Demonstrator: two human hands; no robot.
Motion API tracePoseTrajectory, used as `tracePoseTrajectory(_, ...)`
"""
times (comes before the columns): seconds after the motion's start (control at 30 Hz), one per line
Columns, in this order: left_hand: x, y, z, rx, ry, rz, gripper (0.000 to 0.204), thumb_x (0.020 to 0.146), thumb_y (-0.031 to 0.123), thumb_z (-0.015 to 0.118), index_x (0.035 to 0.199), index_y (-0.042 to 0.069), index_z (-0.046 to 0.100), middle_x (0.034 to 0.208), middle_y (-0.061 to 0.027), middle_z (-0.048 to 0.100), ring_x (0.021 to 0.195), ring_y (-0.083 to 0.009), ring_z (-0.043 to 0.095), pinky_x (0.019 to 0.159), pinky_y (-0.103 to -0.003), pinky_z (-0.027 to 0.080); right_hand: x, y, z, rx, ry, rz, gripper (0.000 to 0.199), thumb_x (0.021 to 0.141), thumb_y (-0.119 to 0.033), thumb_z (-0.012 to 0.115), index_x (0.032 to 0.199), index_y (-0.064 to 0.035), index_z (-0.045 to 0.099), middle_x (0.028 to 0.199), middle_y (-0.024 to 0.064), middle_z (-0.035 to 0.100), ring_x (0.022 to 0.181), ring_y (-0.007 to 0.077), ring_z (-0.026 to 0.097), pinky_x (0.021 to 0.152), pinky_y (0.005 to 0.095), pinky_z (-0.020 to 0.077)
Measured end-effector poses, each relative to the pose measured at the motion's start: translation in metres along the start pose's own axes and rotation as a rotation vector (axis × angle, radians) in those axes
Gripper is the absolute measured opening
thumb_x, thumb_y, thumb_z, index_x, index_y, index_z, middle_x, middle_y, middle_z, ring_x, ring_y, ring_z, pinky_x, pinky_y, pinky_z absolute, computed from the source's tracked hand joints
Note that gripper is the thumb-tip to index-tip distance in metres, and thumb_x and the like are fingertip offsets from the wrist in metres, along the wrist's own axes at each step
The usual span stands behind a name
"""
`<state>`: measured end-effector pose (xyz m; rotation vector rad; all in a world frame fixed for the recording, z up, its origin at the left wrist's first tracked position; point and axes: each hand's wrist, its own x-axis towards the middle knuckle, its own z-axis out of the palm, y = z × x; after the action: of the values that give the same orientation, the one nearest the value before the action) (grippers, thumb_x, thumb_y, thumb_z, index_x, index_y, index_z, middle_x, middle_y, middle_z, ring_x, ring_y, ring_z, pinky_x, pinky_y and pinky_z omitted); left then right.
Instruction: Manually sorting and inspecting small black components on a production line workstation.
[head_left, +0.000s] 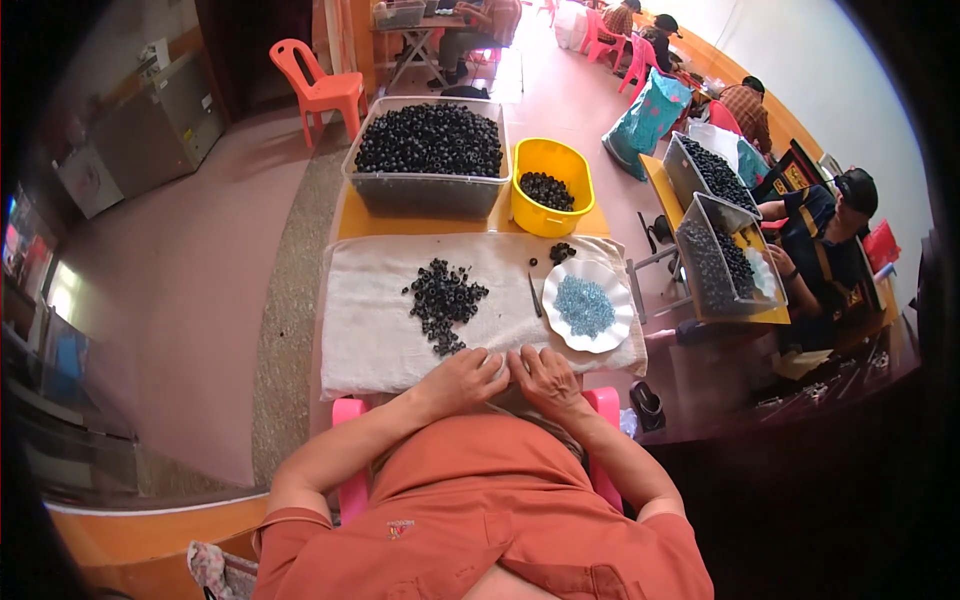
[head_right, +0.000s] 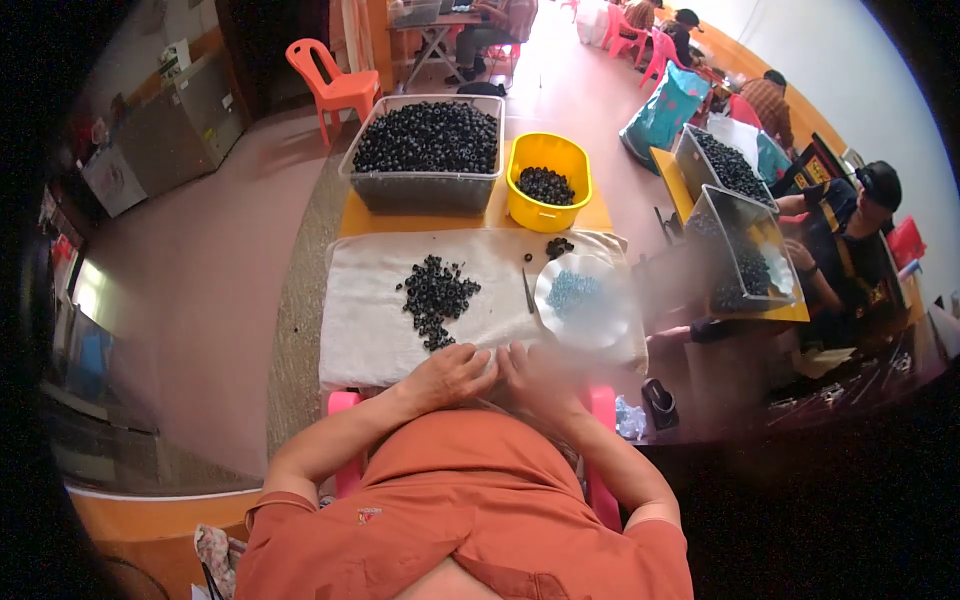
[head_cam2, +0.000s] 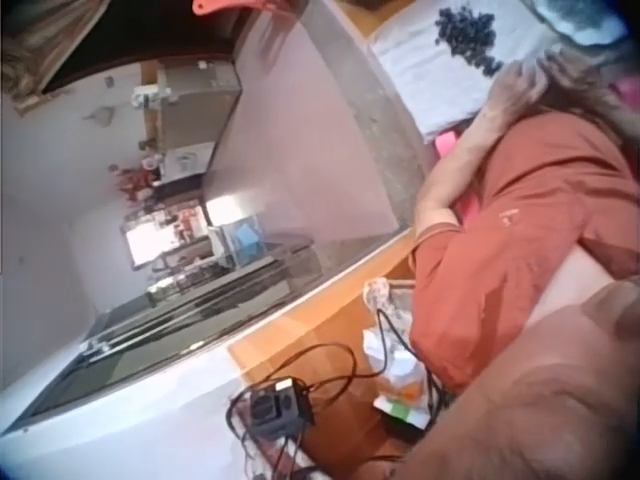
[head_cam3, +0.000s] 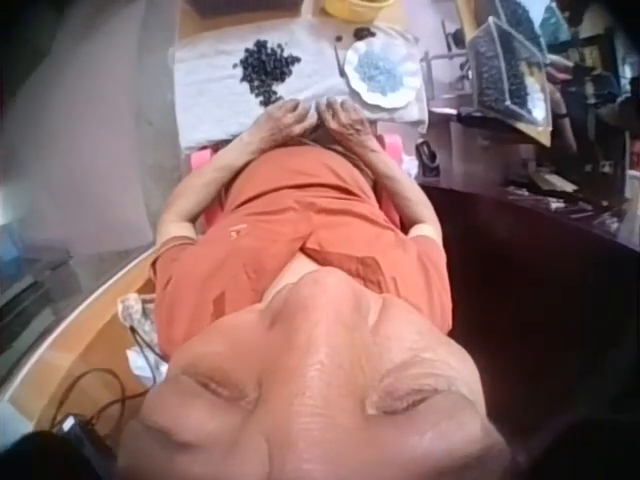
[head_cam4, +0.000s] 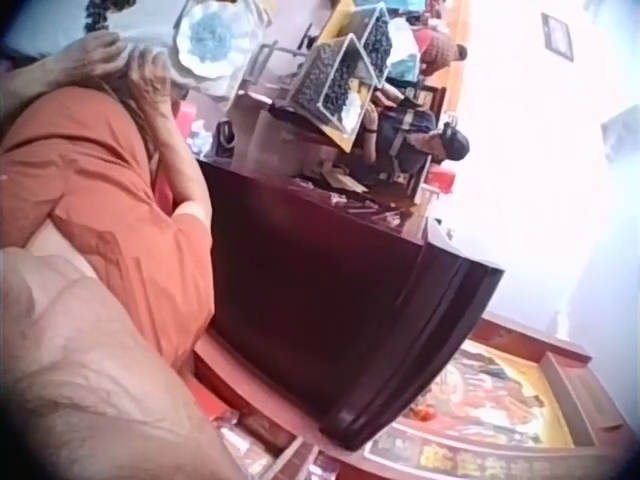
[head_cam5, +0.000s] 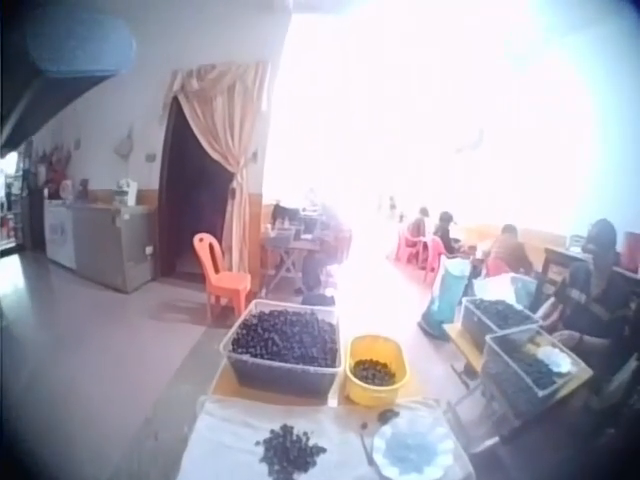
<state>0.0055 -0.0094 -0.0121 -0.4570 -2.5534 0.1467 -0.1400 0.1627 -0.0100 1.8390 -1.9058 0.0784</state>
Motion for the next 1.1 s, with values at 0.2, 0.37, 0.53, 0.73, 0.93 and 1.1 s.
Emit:
tracePoseTrajectory(0.2, 0.002, -0.001, -0.003, 0.018, 0.01, 0.026, 0.032, 0.077, 0.019, 0.057, 0.106, 0.006, 0.06, 0.101, -0.0093, 0.06, 0.085, -0.0219, 0.059, 0.07, -0.031, 0.049, 0.003, 0.003, 0.013, -0.049, -0.017, -0.064, 0.035, 0.079, -0.016, 0.055, 0.111, -0.0031, 0.06, 0.097, 0.0078, 0.053, 0.07, 0.0193, 0.05, 0.059, 0.0321, 0.0428)
tracePoseTrajectory(0.37, 0.002, -0.002, -0.003, 0.015, 0.036, 0.025, 0.032, 0.076, 0.019, 0.057, 0.105, 0.005, 0.061, 0.099, -0.009, 0.06, 0.084, -0.0213, 0.059, 0.069, -0.031, 0.049, 0.005, 0.007, 0.006, 0.044, -0.047, -0.118, 0.029, 0.078, -0.017, 0.056, 0.103, -0.0028, 0.06, 0.095, 0.0077, 0.049, 0.07, 0.0216, 0.048, 0.06, 0.0343, 0.0424)
tracePoseTrajectory(0.53, 0.002, -0.001, -0.006, 0.025, 0.039, 0.028, 0.032, 0.076, 0.019, 0.057, 0.104, 0.004, 0.061, 0.099, -0.0093, 0.06, 0.084, -0.0211, 0.058, 0.069, -0.031, 0.049, 0.008, 0.007, -0.005, 0.239, -0.081, -0.122, 0.024, 0.077, -0.021, 0.059, 0.093, -0.0027, 0.062, 0.101, 0.0117, 0.048, 0.072, 0.0279, 0.049, 0.061, 0.0379, 0.0422)
tracePoseTrajectory(0.73, 0.003, -0.003, -0.01, 0.019, -0.001, 0.029, 0.034, 0.076, 0.019, 0.056, 0.106, 0.003, 0.061, 0.103, -0.0105, 0.061, 0.086, -0.0206, 0.058, 0.072, -0.029, 0.048, 0.01, 0.009, -0.009, 0.175, -0.042, -0.107, 0.038, 0.08, -0.015, 0.059, 0.116, -0.0018, 0.061, 0.097, 0.0041, 0.052, 0.066, 0.0177, 0.048, 0.057, 0.029, 0.0434)
tracePoseTrajectory(0.93, 0.001, -0.004, -0.008, -0.015, -0.008, 0.0, 0.035, 0.077, 0.02, 0.056, 0.107, 0.004, 0.06, 0.104, -0.0089, 0.06, 0.087, -0.0198, 0.057, 0.072, -0.029, 0.047, 0.011, 0.007, -0.007, 0.154, 0.046, -0.087, 0.033, 0.081, -0.015, 0.06, 0.112, -0.0047, 0.064, 0.096, 0.0013, 0.052, 0.066, 0.0167, 0.048, 0.055, 0.0292, 0.0434)
tracePoseTrajectory(1.1, 0.002, -0.004, -0.01, -0.003, -0.002, -0.024, 0.035, 0.079, 0.021, 0.056, 0.111, 0.007, 0.06, 0.103, -0.0075, 0.059, 0.089, -0.0193, 0.057, 0.073, -0.03, 0.046, 0.003, 0.002, -0.005, 0.175, 0.01, 0.003, 0.038, 0.08, -0.015, 0.059, 0.117, -0.0056, 0.062, 0.1, 0.0027, 0.053, 0.071, 0.0178, 0.049, 0.059, 0.0304, 0.0449)
